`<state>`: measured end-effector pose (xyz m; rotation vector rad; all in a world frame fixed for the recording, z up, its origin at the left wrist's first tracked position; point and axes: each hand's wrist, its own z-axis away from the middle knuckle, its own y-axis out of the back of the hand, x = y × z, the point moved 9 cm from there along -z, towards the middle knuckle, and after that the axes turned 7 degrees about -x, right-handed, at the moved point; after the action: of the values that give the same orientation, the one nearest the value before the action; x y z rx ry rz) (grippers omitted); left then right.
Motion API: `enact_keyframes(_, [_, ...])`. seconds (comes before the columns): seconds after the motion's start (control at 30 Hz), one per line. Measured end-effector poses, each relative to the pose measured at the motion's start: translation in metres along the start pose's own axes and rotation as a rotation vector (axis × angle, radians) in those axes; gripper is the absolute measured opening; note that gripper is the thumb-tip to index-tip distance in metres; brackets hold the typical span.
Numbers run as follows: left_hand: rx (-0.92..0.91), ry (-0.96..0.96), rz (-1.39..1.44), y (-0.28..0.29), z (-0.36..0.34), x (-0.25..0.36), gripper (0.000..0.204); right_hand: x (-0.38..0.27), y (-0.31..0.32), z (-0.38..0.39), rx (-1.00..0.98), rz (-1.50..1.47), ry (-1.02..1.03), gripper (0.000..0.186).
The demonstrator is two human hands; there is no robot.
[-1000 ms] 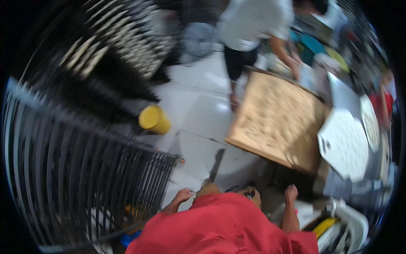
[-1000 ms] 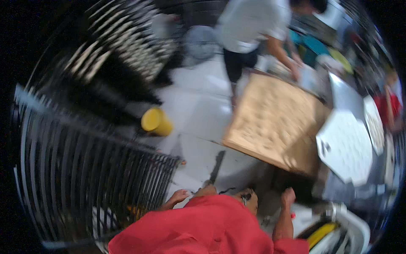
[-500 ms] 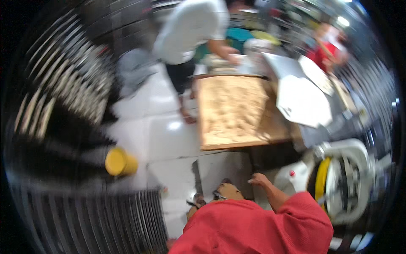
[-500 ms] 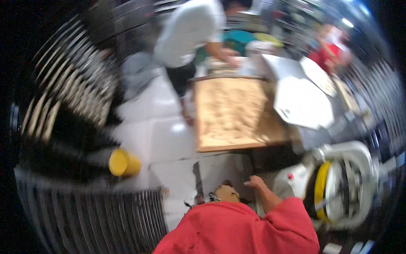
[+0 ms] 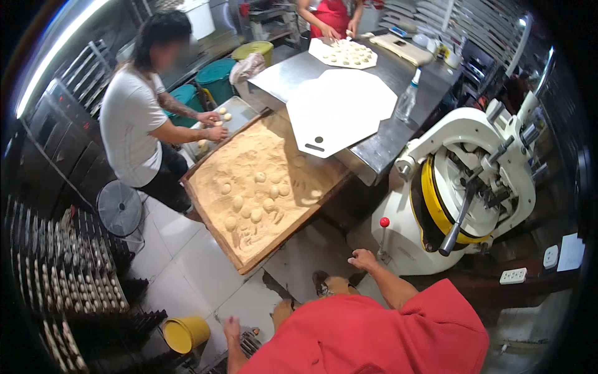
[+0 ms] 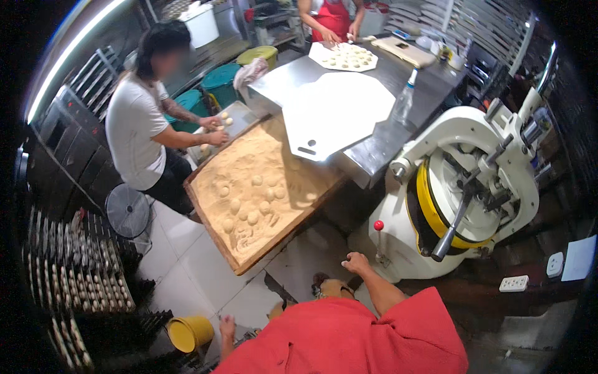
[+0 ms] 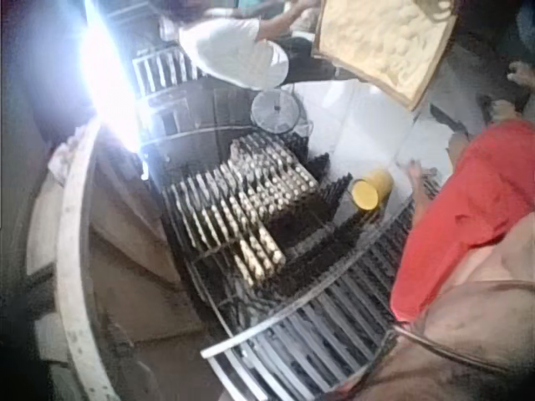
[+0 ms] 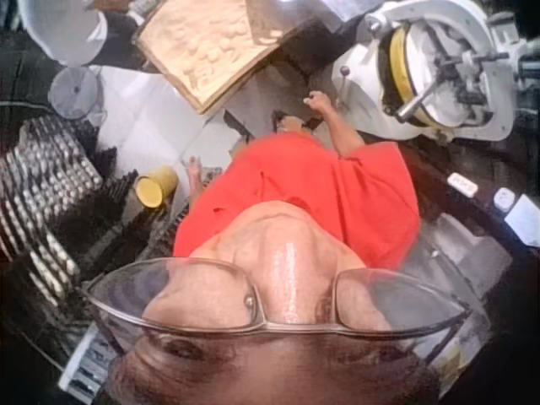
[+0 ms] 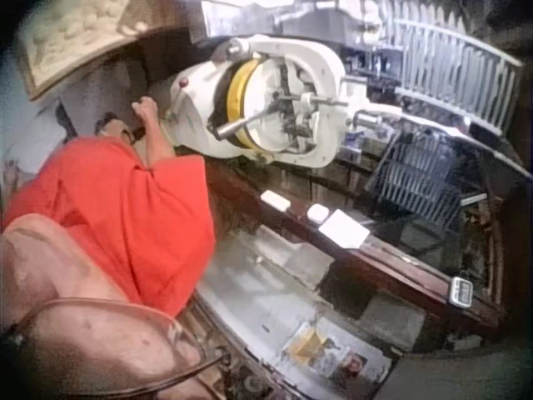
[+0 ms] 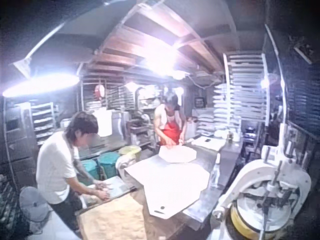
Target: The person prepares dough balls by placing them into a dough divider and rounder machine, coating them in flour on a wooden board, and then loading them onto a tray.
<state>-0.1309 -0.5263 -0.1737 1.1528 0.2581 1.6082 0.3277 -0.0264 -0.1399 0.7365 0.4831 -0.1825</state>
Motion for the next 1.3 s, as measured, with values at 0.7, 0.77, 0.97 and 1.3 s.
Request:
enact_keyframes(0.7, [-0.540, -0.247, -0.473, -0.045, -0.156, 0.207, 0.050, 0.111, -0.059, 0.116, 0.220, -0.240, -0.540, 0.047])
enact_keyframes(0.77, [-0.875, 0.006, -0.449, -0.050, -0.142, 0.210, 0.047, 0.096, -0.021, 0.127, 0.466, -0.339, -0.512, 0.046])
enact_keyframes(0.97, [-0.947, -0.480, -0.078, -0.098, -0.145, 0.354, 0.038, 0.124, 0.089, 0.152, 0.914, -0.729, -0.449, 0.034])
enact_keyframes(1.3, [-0.696, -0.338, 1.118, -0.272, -0.202, 0.754, 0.028, 0.079, 0.050, 0.037, 0.246, -0.456, -0.347, 0.042])
